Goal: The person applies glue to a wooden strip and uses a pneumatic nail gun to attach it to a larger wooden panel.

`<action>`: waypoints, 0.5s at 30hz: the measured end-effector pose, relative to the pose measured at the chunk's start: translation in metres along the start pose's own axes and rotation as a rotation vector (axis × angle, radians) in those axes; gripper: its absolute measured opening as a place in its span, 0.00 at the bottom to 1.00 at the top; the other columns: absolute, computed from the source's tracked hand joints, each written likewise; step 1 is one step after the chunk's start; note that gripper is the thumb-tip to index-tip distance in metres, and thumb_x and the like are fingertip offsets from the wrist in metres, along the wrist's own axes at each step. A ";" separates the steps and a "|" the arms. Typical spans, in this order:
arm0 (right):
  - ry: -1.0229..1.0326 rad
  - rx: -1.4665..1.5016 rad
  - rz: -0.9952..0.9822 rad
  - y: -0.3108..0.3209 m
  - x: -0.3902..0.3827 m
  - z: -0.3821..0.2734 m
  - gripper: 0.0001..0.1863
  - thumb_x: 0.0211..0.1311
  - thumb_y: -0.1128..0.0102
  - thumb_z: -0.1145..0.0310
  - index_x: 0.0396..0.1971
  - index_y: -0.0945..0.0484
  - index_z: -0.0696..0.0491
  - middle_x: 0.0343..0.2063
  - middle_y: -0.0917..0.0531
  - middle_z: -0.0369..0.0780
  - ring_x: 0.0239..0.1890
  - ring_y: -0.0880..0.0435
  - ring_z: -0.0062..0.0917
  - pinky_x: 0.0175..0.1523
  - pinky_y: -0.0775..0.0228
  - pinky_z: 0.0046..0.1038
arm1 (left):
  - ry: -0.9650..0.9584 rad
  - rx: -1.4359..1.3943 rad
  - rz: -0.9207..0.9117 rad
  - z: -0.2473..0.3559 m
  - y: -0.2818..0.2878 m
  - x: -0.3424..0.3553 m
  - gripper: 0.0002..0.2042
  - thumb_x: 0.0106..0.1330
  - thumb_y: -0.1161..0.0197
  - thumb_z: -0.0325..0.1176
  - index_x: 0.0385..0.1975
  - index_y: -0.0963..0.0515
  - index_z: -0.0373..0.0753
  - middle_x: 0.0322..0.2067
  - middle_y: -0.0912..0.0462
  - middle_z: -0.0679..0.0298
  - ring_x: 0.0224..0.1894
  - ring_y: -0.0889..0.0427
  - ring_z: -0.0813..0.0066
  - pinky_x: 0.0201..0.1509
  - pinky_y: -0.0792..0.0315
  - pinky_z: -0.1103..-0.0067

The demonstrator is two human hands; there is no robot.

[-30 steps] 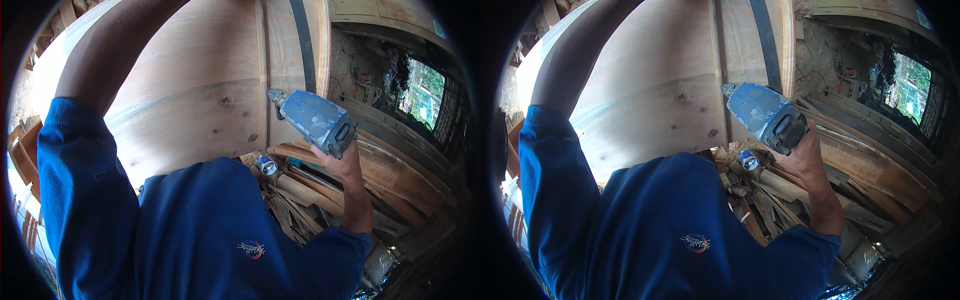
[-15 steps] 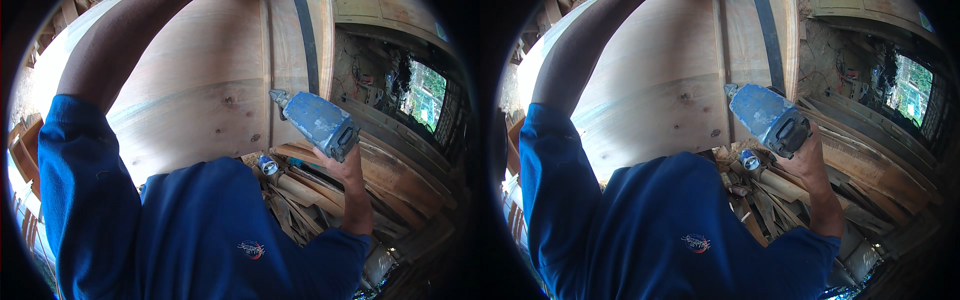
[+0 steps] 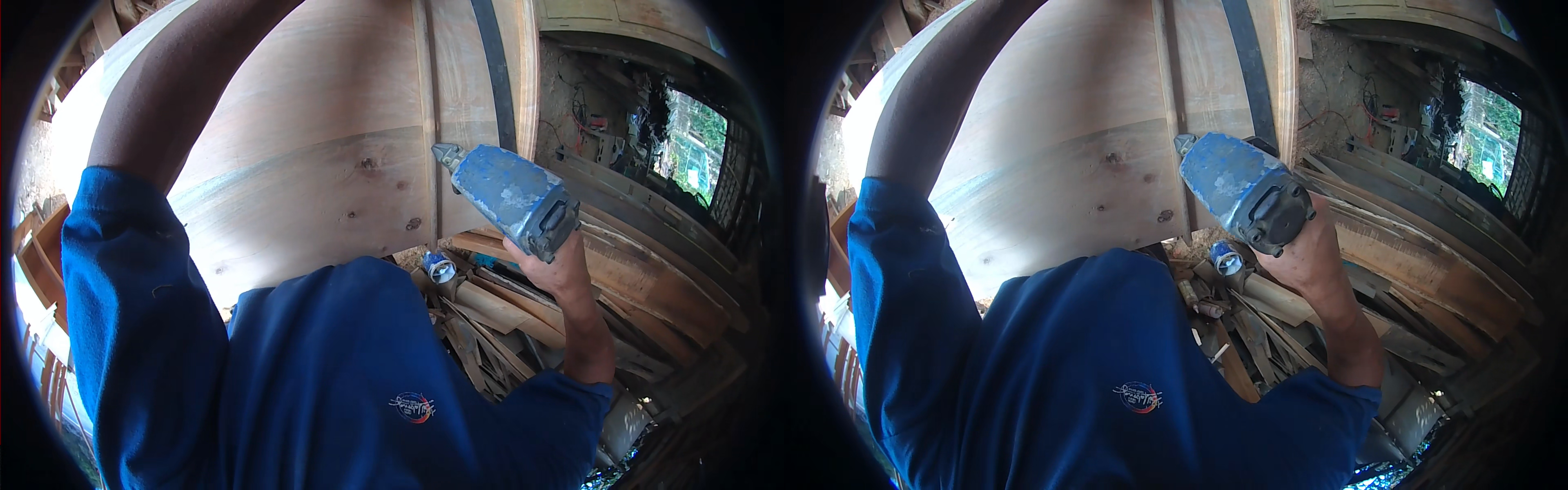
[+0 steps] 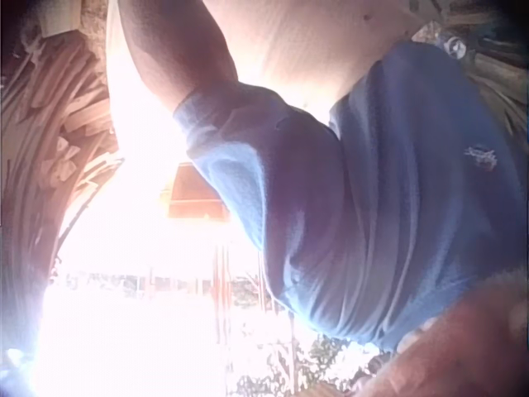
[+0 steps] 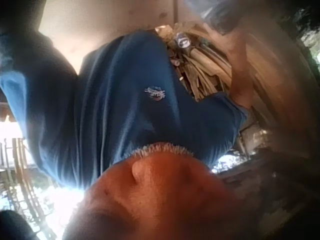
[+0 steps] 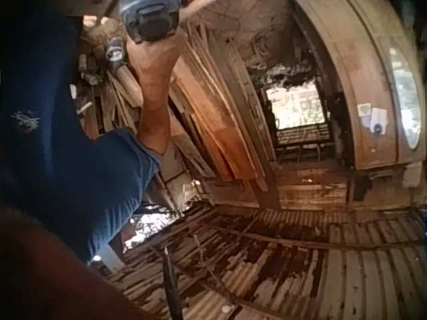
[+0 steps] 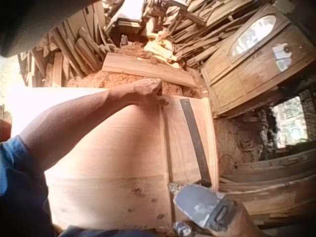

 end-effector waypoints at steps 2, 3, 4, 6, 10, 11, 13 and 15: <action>0.003 0.072 0.010 0.004 0.004 -0.008 0.14 0.45 0.27 0.71 0.33 0.19 0.58 0.31 0.15 0.45 0.35 0.14 0.40 0.42 0.22 0.34 | -0.026 0.008 0.005 0.002 0.001 0.000 0.28 0.56 0.31 0.55 0.39 0.23 0.30 0.36 0.18 0.44 0.41 0.19 0.50 0.44 0.26 0.63; 0.015 0.053 -0.004 0.006 0.005 -0.012 0.13 0.46 0.28 0.71 0.32 0.19 0.58 0.30 0.15 0.46 0.35 0.14 0.40 0.42 0.22 0.34 | -0.047 0.016 0.012 0.003 0.001 0.000 0.28 0.56 0.31 0.55 0.38 0.23 0.31 0.36 0.18 0.43 0.41 0.19 0.49 0.44 0.26 0.63; 0.027 0.035 -0.017 0.005 0.005 -0.015 0.12 0.46 0.29 0.72 0.32 0.19 0.59 0.29 0.14 0.46 0.34 0.13 0.39 0.41 0.22 0.33 | -0.052 0.019 0.013 0.002 0.001 -0.001 0.28 0.56 0.31 0.55 0.38 0.23 0.31 0.36 0.18 0.43 0.41 0.19 0.49 0.44 0.26 0.63; -0.020 0.105 -0.007 0.003 0.005 -0.013 0.12 0.47 0.29 0.71 0.32 0.19 0.59 0.30 0.14 0.46 0.35 0.13 0.39 0.42 0.22 0.33 | -0.108 0.015 0.067 0.001 0.002 0.000 0.27 0.56 0.30 0.54 0.35 0.23 0.31 0.34 0.18 0.44 0.39 0.19 0.50 0.42 0.26 0.63; -0.149 0.186 0.005 0.003 0.004 -0.014 0.13 0.48 0.29 0.71 0.34 0.19 0.59 0.31 0.14 0.47 0.36 0.12 0.36 0.43 0.22 0.33 | -0.010 -0.065 -0.013 -0.010 -0.006 -0.004 0.24 0.55 0.30 0.52 0.30 0.23 0.32 0.30 0.18 0.46 0.36 0.19 0.51 0.39 0.27 0.63; -0.141 0.185 0.006 0.005 0.005 -0.013 0.14 0.48 0.29 0.71 0.36 0.20 0.59 0.32 0.14 0.47 0.38 0.12 0.35 0.44 0.22 0.33 | -0.117 -0.041 0.080 -0.013 -0.009 -0.003 0.23 0.55 0.30 0.51 0.29 0.23 0.32 0.28 0.19 0.46 0.34 0.19 0.51 0.37 0.27 0.63; -0.137 0.200 0.059 0.011 0.008 -0.008 0.15 0.48 0.29 0.71 0.36 0.20 0.59 0.32 0.13 0.46 0.38 0.12 0.35 0.44 0.22 0.33 | -0.207 -0.066 0.174 -0.006 -0.008 -0.001 0.21 0.56 0.31 0.50 0.27 0.23 0.33 0.25 0.21 0.47 0.33 0.19 0.51 0.36 0.27 0.63; -0.176 0.338 0.154 0.018 0.015 -0.003 0.14 0.47 0.30 0.71 0.35 0.19 0.59 0.30 0.13 0.44 0.36 0.12 0.32 0.44 0.22 0.33 | -0.185 -0.072 0.178 0.001 -0.003 0.000 0.21 0.56 0.31 0.50 0.27 0.23 0.33 0.26 0.20 0.47 0.34 0.19 0.51 0.37 0.26 0.63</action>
Point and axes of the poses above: each hand's wrist, its own x-axis towards the middle knuckle, its own y-axis out of the back of the hand, z = x × y, the point moved 6 cm from there along x, towards the middle knuckle
